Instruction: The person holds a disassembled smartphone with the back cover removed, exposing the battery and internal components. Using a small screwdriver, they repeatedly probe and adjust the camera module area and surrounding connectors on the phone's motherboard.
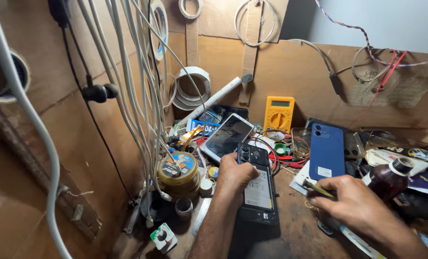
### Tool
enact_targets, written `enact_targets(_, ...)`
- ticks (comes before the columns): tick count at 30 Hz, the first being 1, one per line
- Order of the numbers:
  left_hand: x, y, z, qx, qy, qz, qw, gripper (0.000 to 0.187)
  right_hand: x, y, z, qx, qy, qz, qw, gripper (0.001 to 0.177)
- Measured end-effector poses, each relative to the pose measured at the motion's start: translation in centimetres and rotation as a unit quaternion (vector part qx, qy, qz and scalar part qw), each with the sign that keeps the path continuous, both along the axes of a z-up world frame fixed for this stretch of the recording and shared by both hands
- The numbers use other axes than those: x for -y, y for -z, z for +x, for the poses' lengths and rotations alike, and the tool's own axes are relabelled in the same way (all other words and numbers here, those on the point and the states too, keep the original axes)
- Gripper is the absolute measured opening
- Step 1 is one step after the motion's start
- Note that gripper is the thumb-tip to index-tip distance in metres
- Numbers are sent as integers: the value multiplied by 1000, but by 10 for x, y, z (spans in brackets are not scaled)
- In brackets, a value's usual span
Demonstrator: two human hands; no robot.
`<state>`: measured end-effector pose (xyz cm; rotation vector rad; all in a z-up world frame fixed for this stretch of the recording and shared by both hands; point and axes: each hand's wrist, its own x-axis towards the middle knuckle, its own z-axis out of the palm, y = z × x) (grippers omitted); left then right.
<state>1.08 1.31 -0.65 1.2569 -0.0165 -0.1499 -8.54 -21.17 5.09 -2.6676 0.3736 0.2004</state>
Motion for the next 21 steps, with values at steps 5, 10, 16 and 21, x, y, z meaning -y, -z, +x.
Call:
enact_targets(5, 2, 1, -1, -13, 15, -11, 1000, 30, 22, 4, -18, -9, -48, -84, 995, 47)
enact_targets(10, 2, -3, -5, -17, 15, 15, 1000, 30, 22, 11, -23, -46, -39, -121, 991, 58)
enact_targets(16, 1, -6, -4, -20, 9, 30, 999, 29, 20, 9, -24, -40, -44, -84, 995, 52)
enact_targets(21, 3, -6, -4, -30, 12, 32, 999, 30, 18, 0, -23, 3, -48, -53, 997, 45)
